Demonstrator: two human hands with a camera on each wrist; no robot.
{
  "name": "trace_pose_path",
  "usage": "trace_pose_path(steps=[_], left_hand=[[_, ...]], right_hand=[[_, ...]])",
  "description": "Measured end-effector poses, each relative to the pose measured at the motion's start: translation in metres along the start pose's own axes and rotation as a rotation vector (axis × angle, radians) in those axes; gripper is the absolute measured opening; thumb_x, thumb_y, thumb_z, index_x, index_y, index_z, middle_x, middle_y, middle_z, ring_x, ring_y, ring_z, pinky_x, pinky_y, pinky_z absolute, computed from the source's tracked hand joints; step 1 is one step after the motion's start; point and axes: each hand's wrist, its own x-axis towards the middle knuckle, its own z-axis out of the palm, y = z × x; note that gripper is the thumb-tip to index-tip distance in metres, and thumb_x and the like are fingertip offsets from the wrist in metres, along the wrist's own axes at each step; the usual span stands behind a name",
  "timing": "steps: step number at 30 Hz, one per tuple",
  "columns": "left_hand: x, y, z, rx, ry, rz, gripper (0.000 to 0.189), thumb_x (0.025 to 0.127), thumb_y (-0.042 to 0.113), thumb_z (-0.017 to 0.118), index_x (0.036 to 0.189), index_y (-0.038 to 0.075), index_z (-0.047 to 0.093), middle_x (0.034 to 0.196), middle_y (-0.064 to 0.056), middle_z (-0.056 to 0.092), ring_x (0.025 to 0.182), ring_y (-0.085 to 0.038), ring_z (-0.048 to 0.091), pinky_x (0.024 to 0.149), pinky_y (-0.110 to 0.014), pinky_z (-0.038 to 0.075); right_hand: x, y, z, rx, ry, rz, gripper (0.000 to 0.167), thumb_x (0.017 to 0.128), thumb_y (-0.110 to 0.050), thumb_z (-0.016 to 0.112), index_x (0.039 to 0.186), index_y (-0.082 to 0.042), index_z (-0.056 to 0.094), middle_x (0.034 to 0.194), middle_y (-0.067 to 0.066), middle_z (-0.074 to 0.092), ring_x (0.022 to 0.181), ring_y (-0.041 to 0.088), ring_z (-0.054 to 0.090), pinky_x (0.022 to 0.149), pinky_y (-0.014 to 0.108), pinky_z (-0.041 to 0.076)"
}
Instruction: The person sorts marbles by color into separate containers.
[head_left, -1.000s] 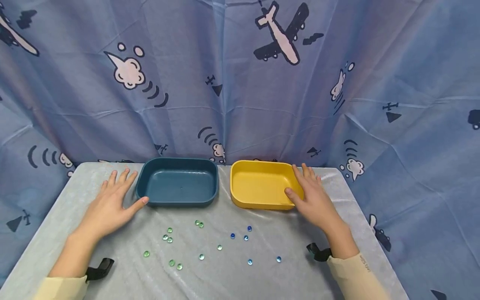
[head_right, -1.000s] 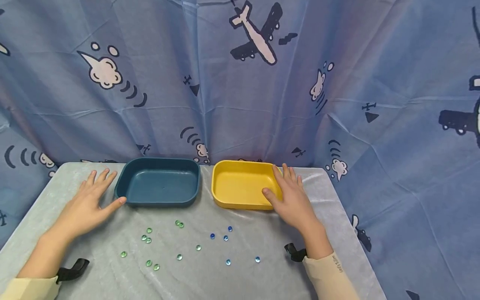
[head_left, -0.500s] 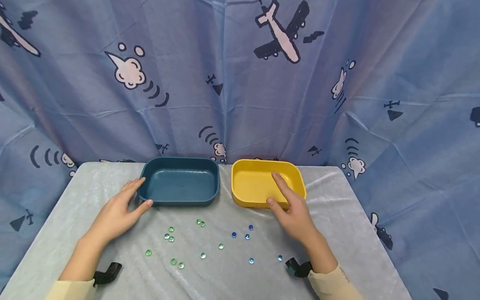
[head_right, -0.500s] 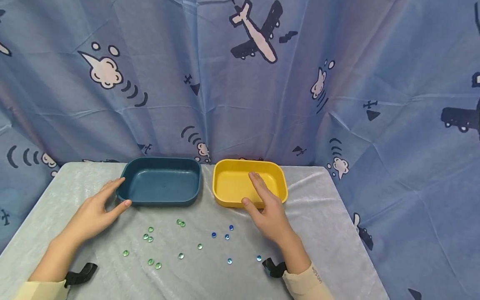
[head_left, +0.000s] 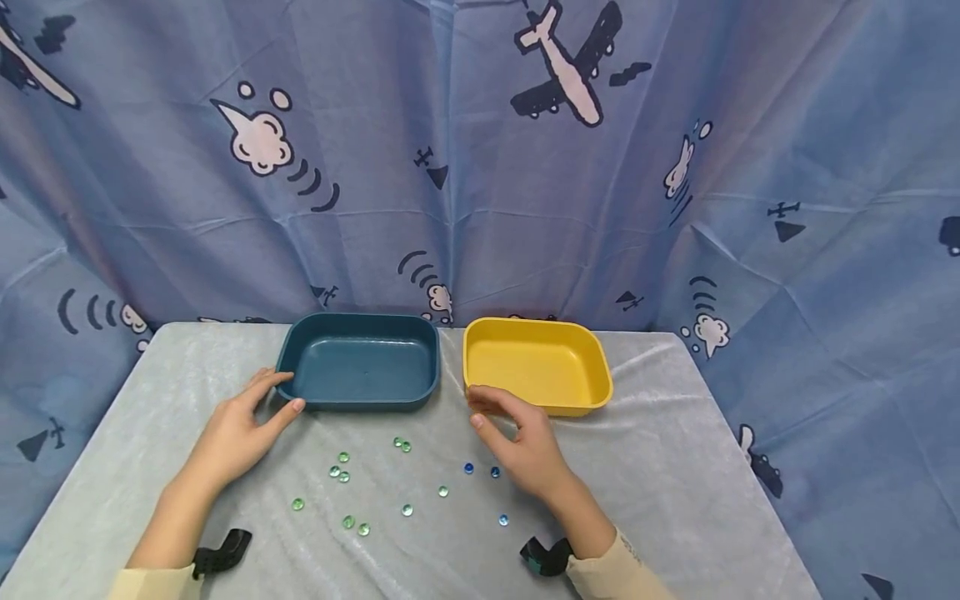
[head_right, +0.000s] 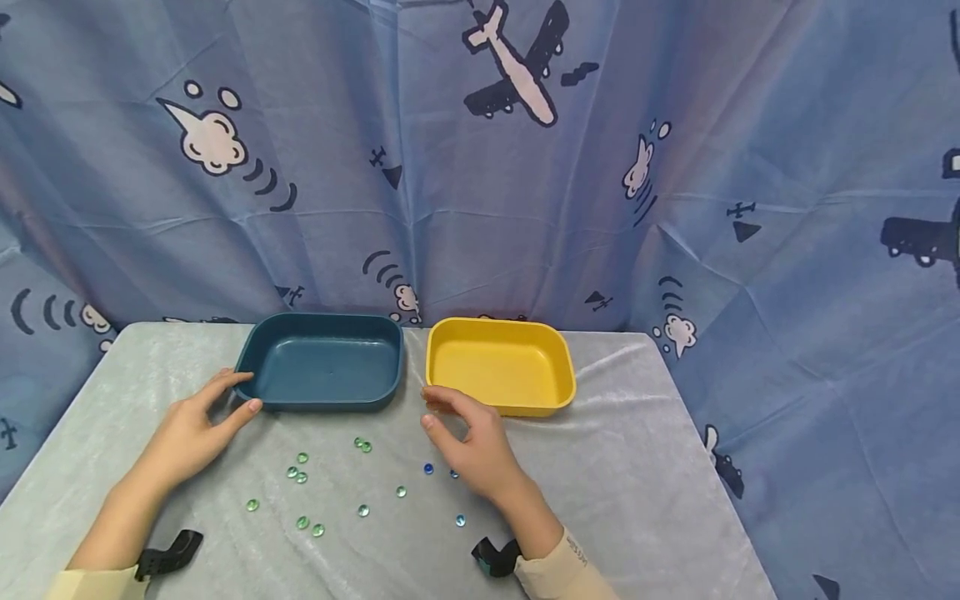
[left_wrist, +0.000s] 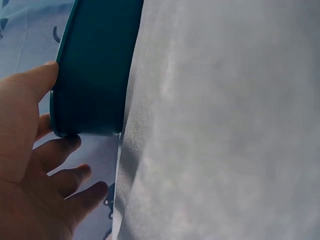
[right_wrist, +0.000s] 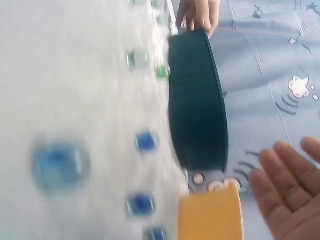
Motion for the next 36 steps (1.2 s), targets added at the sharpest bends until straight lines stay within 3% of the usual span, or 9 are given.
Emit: trace_pose_path(steps=[3,8,13,16,18,21,23,25,36], left_hand=[[-0.001,-0.001,0.001,-0.004,0.013,0.004,0.064,0.108,0.047,0.070,0.157,0.008,0.056,0.164,-0.035,0.043,0.149,-0.057,0.043,0.109,-0.078,0.040],[-0.003,-0.001,0.004,-0.017,0.030,0.026,0.062,0.109,0.042,0.070,0.158,0.008,0.054,0.157,-0.035,0.052,0.137,-0.059,0.055,0.103,-0.077,0.046],[-0.007,-0.001,0.009,-0.057,0.030,0.019,0.064,0.109,0.041,0.071,0.159,0.007,0.053,0.168,-0.036,0.036,0.148,-0.060,0.042,0.109,-0.078,0.041],[-0.008,-0.005,0.014,-0.085,0.049,0.027,0.062,0.108,0.037,0.072,0.159,0.006,0.053,0.169,-0.036,0.033,0.146,-0.059,0.045,0.109,-0.074,0.044],[-0.008,-0.007,0.018,-0.105,0.070,0.034,0.060,0.108,0.034,0.073,0.158,0.006,0.053,0.168,-0.036,0.034,0.143,-0.058,0.050,0.109,-0.067,0.047],[-0.007,-0.009,0.022,-0.160,0.094,0.038,0.057,0.109,0.029,0.073,0.157,0.006,0.054,0.169,-0.035,0.036,0.141,-0.056,0.054,0.112,-0.034,0.052],[-0.007,-0.010,0.024,-0.186,0.107,0.039,0.055,0.109,0.028,0.073,0.156,0.006,0.055,0.169,-0.033,0.036,0.141,-0.054,0.054,0.107,-0.013,0.045],[-0.007,-0.012,0.027,-0.212,0.110,0.037,0.055,0.109,0.027,0.073,0.156,0.007,0.056,0.170,-0.032,0.036,0.142,-0.054,0.053,0.100,-0.001,0.035],[-0.005,-0.023,0.028,-0.219,0.127,0.049,0.054,0.108,0.022,0.074,0.158,0.010,0.056,0.169,-0.033,0.036,0.140,-0.058,0.052,0.099,0.000,0.034]], right_hand=[[0.006,-0.003,0.014,0.036,-0.084,0.097,0.037,0.108,-0.019,0.073,0.143,-0.009,0.070,0.134,0.004,0.075,0.120,0.025,0.072,0.108,0.046,0.057],[0.014,0.000,0.037,0.057,-0.232,0.203,0.042,0.108,-0.026,0.072,0.146,-0.008,0.067,0.135,0.012,0.074,0.120,0.022,0.071,0.108,0.049,0.056],[0.020,0.002,0.057,0.048,-0.290,0.254,0.041,0.107,-0.024,0.074,0.142,-0.004,0.070,0.117,0.003,0.076,0.102,0.015,0.071,0.092,0.036,0.060],[0.024,0.003,0.067,0.035,-0.302,0.286,0.037,0.105,-0.023,0.076,0.136,-0.005,0.073,0.102,-0.004,0.073,0.088,0.011,0.067,0.079,0.027,0.056],[0.026,0.003,0.072,0.025,-0.305,0.307,0.034,0.103,-0.022,0.077,0.132,-0.005,0.075,0.095,-0.006,0.071,0.081,0.010,0.063,0.072,0.024,0.054],[0.027,0.003,0.076,0.009,-0.313,0.327,0.030,0.102,-0.021,0.078,0.127,-0.005,0.076,0.090,-0.006,0.069,0.074,0.010,0.060,0.065,0.023,0.050],[0.028,0.004,0.077,-0.008,-0.322,0.340,0.027,0.102,-0.020,0.078,0.125,-0.005,0.077,0.088,-0.005,0.069,0.072,0.009,0.059,0.063,0.023,0.049],[0.028,0.006,0.078,-0.024,-0.328,0.352,0.025,0.102,-0.019,0.078,0.123,-0.006,0.078,0.088,-0.005,0.069,0.071,0.009,0.059,0.063,0.022,0.049],[0.029,0.016,0.091,-0.132,-0.314,0.335,0.016,0.100,-0.019,0.080,0.111,-0.007,0.081,0.082,-0.009,0.066,0.067,0.004,0.056,0.063,0.021,0.048]])
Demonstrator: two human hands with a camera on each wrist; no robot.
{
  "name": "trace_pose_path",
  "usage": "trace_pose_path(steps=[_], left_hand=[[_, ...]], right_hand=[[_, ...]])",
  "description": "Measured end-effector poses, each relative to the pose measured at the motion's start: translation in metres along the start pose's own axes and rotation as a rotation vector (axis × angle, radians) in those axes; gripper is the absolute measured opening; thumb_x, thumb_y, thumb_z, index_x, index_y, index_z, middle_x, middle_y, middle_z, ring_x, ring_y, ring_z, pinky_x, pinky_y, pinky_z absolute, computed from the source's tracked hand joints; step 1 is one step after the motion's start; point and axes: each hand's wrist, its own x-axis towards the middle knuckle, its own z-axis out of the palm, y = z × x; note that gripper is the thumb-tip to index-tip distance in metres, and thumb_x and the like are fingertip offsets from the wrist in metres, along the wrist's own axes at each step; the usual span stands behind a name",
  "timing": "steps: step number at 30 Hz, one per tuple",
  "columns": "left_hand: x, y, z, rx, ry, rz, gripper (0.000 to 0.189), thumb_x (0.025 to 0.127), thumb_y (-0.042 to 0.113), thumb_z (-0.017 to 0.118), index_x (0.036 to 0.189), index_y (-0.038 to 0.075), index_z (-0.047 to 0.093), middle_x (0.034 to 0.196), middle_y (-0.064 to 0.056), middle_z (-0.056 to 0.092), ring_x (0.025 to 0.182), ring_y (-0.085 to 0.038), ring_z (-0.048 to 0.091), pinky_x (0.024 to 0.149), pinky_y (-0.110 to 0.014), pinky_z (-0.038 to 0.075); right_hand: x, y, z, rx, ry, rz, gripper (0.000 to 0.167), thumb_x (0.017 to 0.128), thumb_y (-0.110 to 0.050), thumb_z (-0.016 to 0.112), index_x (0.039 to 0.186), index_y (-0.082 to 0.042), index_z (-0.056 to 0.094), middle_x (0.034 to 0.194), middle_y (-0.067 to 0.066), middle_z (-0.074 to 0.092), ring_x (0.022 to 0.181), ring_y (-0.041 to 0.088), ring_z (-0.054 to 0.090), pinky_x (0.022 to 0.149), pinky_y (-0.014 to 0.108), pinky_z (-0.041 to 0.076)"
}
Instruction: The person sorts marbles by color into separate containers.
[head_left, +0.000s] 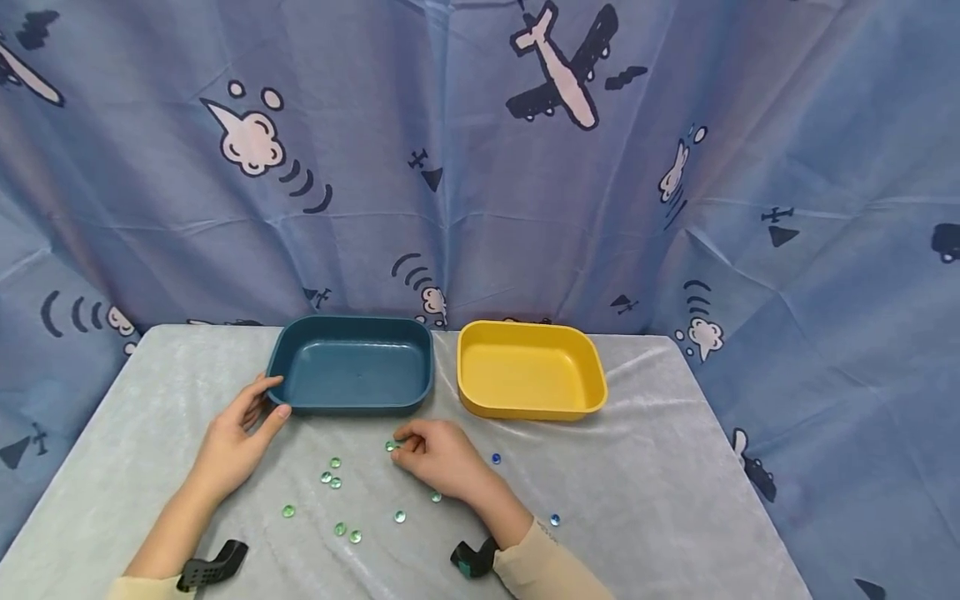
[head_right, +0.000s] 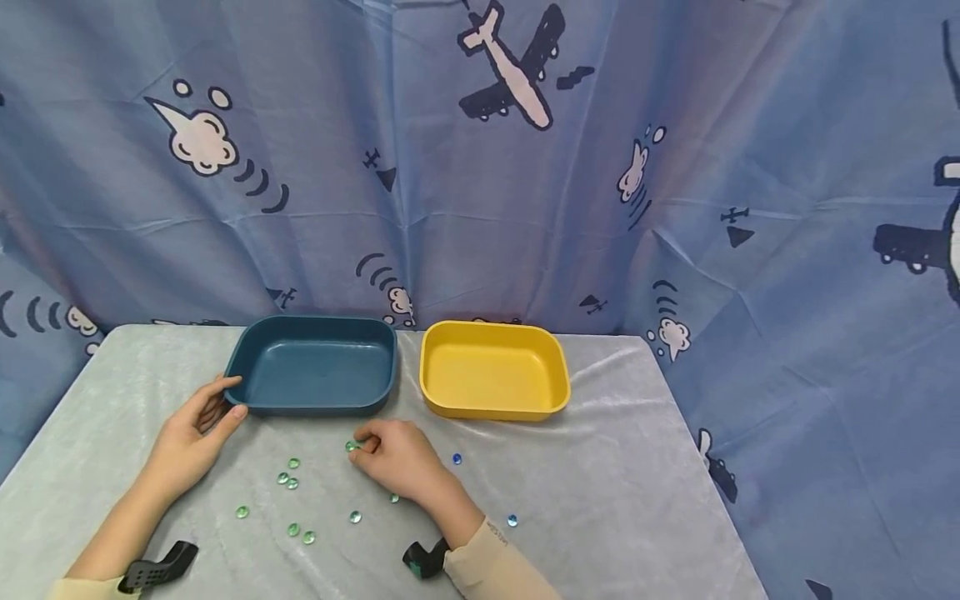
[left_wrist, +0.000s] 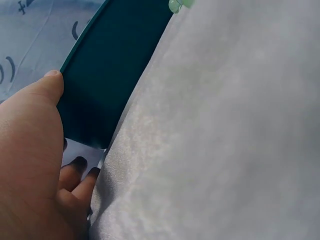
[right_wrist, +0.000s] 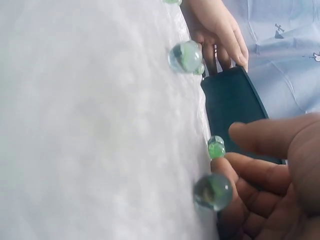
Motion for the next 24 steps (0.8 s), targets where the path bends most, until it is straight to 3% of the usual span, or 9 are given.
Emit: trace_pose_path(steps=[8,15,24], left_hand=[[-0.0031,-0.0031,0.0008,0.007,0.010,0.014,0.054,0.109,0.023,0.072,0.158,0.008,0.055,0.169,-0.033,0.037,0.139,-0.057,0.053,0.099,0.001,0.035],[-0.0033,0.0030,0.0043,-0.001,0.018,0.011,0.054,0.108,0.021,0.074,0.158,0.010,0.056,0.168,-0.033,0.039,0.139,-0.056,0.054,0.098,0.001,0.036],[-0.0020,0.0009,0.0015,0.036,0.010,0.017,0.054,0.109,0.023,0.072,0.158,0.010,0.056,0.168,-0.031,0.040,0.137,-0.054,0.055,0.098,0.001,0.036]], right_hand=[[0.0007,-0.0014,0.0057,-0.112,0.008,0.005,0.007,0.098,-0.016,0.083,0.104,-0.011,0.081,0.078,-0.013,0.063,0.066,0.002,0.055,0.064,0.021,0.049],[-0.0007,-0.0010,0.0047,-0.188,0.038,-0.007,0.006,0.096,-0.014,0.086,0.099,-0.012,0.081,0.076,-0.014,0.061,0.066,0.002,0.053,0.065,0.021,0.048],[0.0004,-0.0007,0.0079,-0.181,0.050,-0.012,0.005,0.097,-0.015,0.085,0.099,-0.013,0.081,0.077,-0.015,0.061,0.067,0.000,0.053,0.066,0.020,0.048]])
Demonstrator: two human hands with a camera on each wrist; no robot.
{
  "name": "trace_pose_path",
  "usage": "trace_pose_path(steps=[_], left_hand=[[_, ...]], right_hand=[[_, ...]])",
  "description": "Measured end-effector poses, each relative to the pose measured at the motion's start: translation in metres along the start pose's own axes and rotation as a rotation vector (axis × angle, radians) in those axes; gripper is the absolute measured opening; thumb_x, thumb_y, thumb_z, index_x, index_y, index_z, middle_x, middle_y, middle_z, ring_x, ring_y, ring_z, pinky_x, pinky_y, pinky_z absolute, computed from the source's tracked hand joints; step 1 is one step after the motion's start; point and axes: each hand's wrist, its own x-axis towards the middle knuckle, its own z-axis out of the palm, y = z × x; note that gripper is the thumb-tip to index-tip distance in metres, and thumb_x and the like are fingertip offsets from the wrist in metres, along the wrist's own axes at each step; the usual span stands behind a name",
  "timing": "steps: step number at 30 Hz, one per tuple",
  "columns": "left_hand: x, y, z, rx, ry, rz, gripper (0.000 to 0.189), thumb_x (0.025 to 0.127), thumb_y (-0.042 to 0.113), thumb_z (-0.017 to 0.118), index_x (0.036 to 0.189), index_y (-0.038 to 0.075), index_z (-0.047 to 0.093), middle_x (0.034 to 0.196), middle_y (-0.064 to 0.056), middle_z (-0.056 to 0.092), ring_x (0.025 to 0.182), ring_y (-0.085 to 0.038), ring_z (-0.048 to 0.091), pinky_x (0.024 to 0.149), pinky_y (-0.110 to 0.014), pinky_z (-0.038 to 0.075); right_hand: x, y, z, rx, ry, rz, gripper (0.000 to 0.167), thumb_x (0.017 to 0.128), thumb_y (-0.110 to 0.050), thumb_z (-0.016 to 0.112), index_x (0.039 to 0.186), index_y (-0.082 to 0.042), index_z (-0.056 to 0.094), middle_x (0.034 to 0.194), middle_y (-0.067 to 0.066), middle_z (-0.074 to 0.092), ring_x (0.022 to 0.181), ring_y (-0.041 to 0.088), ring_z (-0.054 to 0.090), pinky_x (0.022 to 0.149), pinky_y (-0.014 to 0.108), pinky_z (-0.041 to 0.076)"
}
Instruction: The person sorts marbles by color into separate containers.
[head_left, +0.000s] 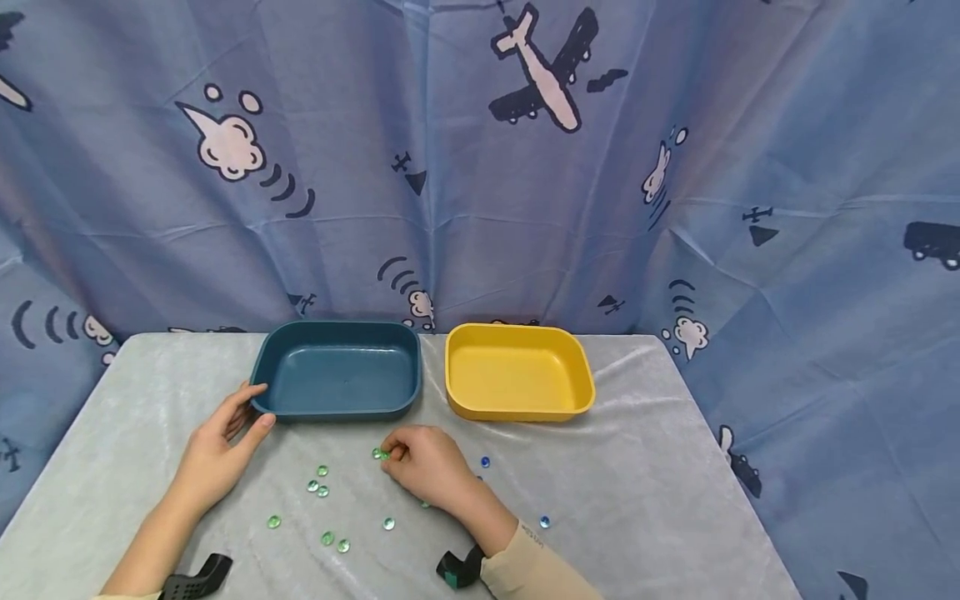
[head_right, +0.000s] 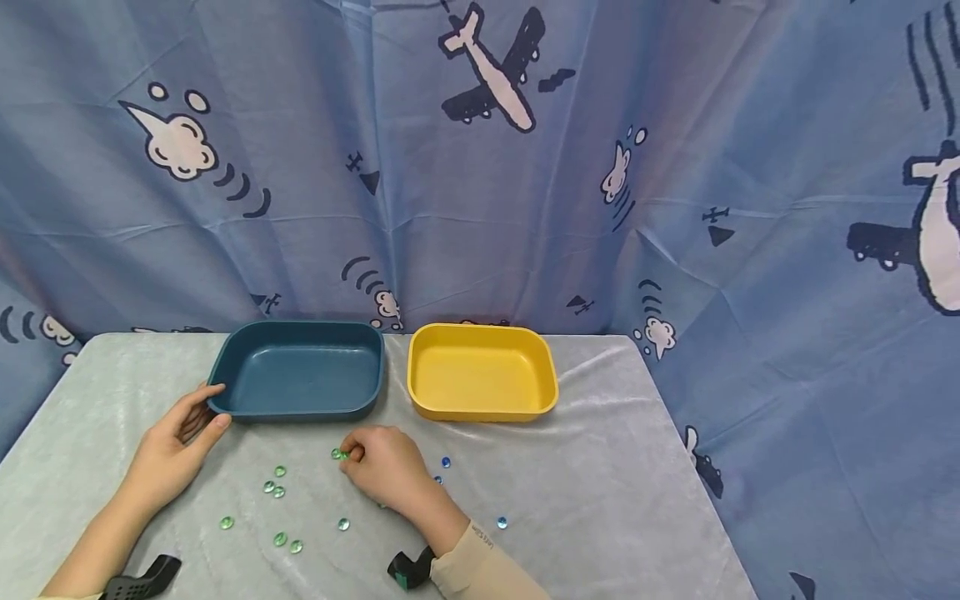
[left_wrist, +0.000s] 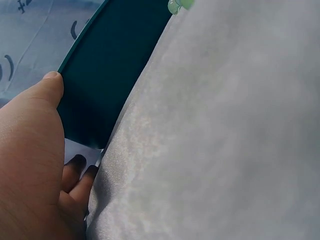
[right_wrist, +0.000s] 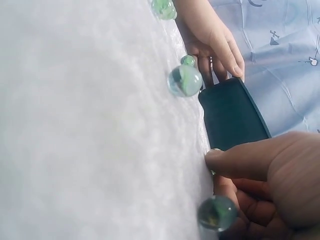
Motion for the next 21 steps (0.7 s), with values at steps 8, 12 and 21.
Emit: trace_pose_path(steps=[8,12,21], left_hand=[[0.001,-0.003,-0.002,0.000,0.009,0.022,0.053,0.108,0.021,0.073,0.157,0.007,0.057,0.167,-0.032,0.041,0.137,-0.049,0.056,0.099,0.000,0.037],[0.000,-0.002,-0.001,0.003,0.014,0.034,0.052,0.108,0.020,0.074,0.156,0.006,0.058,0.165,-0.033,0.042,0.137,-0.043,0.057,0.100,0.000,0.038],[-0.001,-0.001,0.000,0.008,0.018,0.032,0.054,0.108,0.020,0.074,0.157,0.008,0.057,0.164,-0.034,0.042,0.136,-0.050,0.057,0.099,0.000,0.037]], right_hand=[[0.002,0.001,0.000,0.056,-0.028,0.009,0.007,0.097,-0.019,0.085,0.100,-0.017,0.079,0.078,-0.015,0.062,0.068,0.002,0.055,0.065,0.021,0.048],[0.000,0.003,-0.003,0.161,-0.045,0.014,0.007,0.098,-0.017,0.083,0.102,-0.015,0.078,0.081,-0.013,0.064,0.068,0.002,0.056,0.064,0.021,0.050],[-0.003,0.001,-0.013,0.315,-0.077,0.009,0.008,0.100,-0.011,0.078,0.108,-0.011,0.078,0.084,-0.009,0.066,0.070,0.005,0.056,0.062,0.020,0.047]])
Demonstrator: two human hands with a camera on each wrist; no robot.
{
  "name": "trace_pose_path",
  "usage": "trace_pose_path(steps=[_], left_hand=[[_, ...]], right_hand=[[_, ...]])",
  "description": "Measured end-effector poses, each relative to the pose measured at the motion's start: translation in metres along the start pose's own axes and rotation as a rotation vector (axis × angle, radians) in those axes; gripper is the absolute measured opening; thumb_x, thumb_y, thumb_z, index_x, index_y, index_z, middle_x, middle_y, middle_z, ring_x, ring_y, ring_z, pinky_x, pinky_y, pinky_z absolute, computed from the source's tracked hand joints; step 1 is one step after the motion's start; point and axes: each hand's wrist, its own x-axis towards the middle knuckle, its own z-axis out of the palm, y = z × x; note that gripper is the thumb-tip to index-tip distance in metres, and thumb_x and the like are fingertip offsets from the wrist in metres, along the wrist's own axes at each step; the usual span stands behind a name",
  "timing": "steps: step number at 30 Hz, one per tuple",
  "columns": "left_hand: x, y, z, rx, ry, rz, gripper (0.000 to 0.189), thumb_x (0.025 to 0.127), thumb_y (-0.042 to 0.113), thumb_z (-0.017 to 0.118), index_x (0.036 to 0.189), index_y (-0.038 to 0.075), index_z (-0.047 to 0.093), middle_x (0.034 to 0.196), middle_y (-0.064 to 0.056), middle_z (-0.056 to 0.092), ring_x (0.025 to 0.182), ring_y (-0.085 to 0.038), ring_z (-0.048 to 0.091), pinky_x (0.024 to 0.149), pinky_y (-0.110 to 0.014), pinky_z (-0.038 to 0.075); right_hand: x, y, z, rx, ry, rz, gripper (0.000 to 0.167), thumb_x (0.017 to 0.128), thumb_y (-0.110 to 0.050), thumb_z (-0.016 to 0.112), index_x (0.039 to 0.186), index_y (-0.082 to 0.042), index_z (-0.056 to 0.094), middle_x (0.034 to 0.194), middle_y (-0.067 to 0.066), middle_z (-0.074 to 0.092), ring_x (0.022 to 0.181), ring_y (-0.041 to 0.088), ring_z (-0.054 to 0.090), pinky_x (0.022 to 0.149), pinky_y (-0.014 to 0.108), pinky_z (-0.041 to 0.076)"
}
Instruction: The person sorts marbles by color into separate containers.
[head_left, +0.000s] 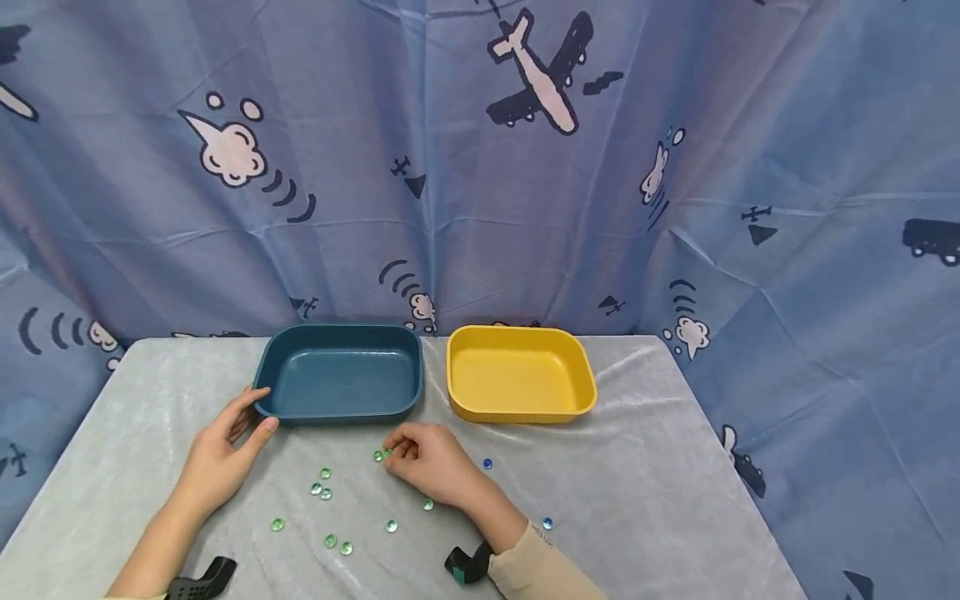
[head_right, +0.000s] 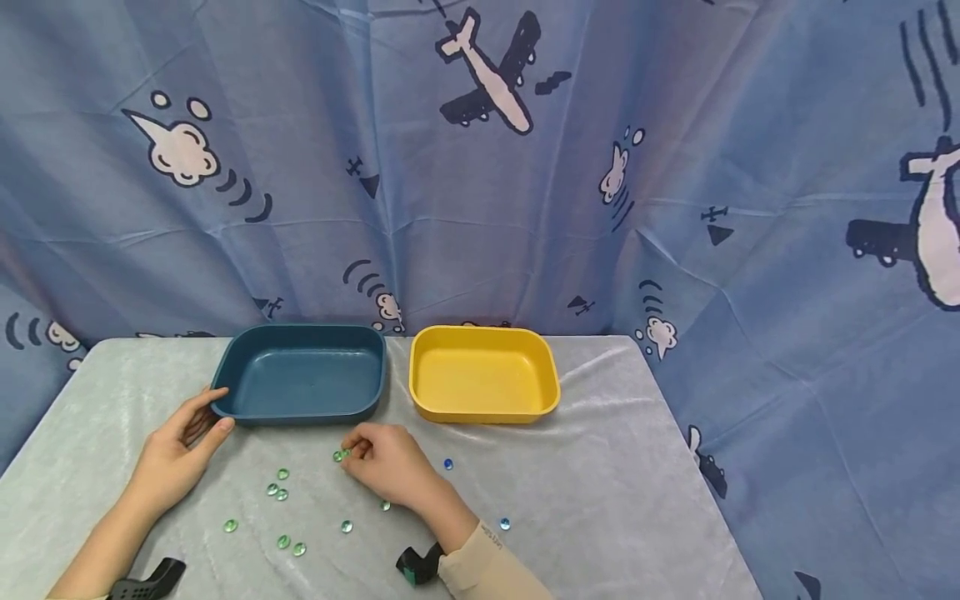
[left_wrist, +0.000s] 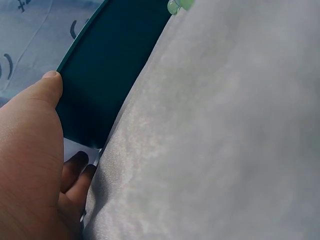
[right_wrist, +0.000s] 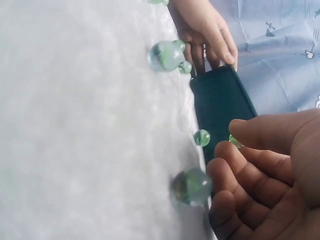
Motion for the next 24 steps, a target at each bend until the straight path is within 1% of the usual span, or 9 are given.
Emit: trace_pose_path(steps=[1,2,4,6,8,10,13,17,24], left_hand=[[0.000,0.000,0.001,0.001,0.003,0.001,0.054,0.108,0.020,0.074,0.157,0.008,0.057,0.164,-0.034,0.043,0.137,-0.044,0.057,0.100,0.000,0.037],[0.000,0.000,0.001,0.000,0.007,0.002,0.054,0.108,0.020,0.074,0.157,0.008,0.058,0.165,-0.033,0.043,0.138,-0.036,0.058,0.100,0.000,0.038],[-0.001,-0.001,0.001,0.000,0.015,0.002,0.054,0.107,0.020,0.075,0.157,0.010,0.058,0.165,-0.032,0.044,0.138,-0.014,0.056,0.100,0.000,0.038],[-0.001,-0.001,0.001,-0.008,0.023,0.008,0.053,0.107,0.020,0.075,0.157,0.011,0.059,0.165,-0.032,0.044,0.134,0.004,0.051,0.100,0.000,0.038],[-0.001,-0.001,0.002,-0.017,0.028,0.014,0.054,0.107,0.019,0.075,0.157,0.012,0.059,0.164,-0.032,0.044,0.129,0.016,0.045,0.100,0.000,0.038],[-0.001,-0.001,0.003,-0.024,0.030,0.020,0.054,0.106,0.018,0.076,0.157,0.012,0.059,0.163,-0.033,0.045,0.126,0.019,0.043,0.100,-0.001,0.039],[0.000,-0.003,0.003,-0.026,0.035,0.023,0.055,0.106,0.018,0.077,0.157,0.011,0.059,0.162,-0.034,0.046,0.125,0.021,0.043,0.100,-0.001,0.039],[0.001,-0.005,0.004,-0.024,0.032,0.029,0.055,0.106,0.017,0.077,0.157,0.011,0.059,0.162,-0.034,0.046,0.125,0.022,0.043,0.099,-0.001,0.039],[0.000,-0.005,0.002,-0.016,0.023,0.021,0.056,0.107,0.019,0.076,0.159,0.011,0.056,0.163,-0.033,0.045,0.125,0.023,0.042,0.099,0.000,0.038]], right_hand=[[0.000,-0.001,-0.001,0.004,0.001,-0.009,0.009,0.100,-0.011,0.078,0.109,-0.010,0.078,0.084,-0.009,0.066,0.070,0.005,0.056,0.063,0.020,0.047],[-0.001,-0.002,-0.001,0.009,0.002,-0.019,0.009,0.100,-0.011,0.078,0.109,-0.010,0.078,0.085,-0.009,0.066,0.071,0.005,0.057,0.063,0.020,0.048],[-0.001,-0.005,-0.001,0.019,-0.003,-0.039,0.010,0.101,-0.011,0.077,0.110,-0.010,0.078,0.086,-0.009,0.067,0.072,0.005,0.058,0.065,0.020,0.050],[-0.002,-0.007,0.000,0.032,-0.012,-0.049,0.009,0.101,-0.012,0.077,0.110,-0.010,0.078,0.087,-0.009,0.067,0.073,0.005,0.059,0.066,0.021,0.051],[-0.002,-0.009,0.000,0.034,-0.015,-0.052,0.008,0.101,-0.012,0.077,0.110,-0.011,0.078,0.087,-0.009,0.067,0.074,0.005,0.059,0.066,0.021,0.052],[-0.003,-0.012,0.000,0.025,-0.017,-0.051,0.008,0.101,-0.011,0.077,0.109,-0.011,0.078,0.086,-0.009,0.067,0.074,0.005,0.059,0.066,0.021,0.052],[-0.001,-0.016,-0.001,-0.004,-0.001,-0.057,0.009,0.101,-0.010,0.077,0.109,-0.011,0.078,0.086,-0.010,0.067,0.074,0.004,0.059,0.066,0.021,0.051],[0.003,-0.022,-0.003,-0.042,0.016,-0.083,0.011,0.100,-0.009,0.078,0.110,-0.011,0.078,0.087,-0.011,0.067,0.075,0.003,0.059,0.067,0.021,0.053],[0.010,-0.039,-0.007,-0.059,0.014,-0.125,0.015,0.102,-0.011,0.078,0.116,-0.006,0.079,0.089,-0.011,0.068,0.078,0.004,0.060,0.068,0.021,0.055]])
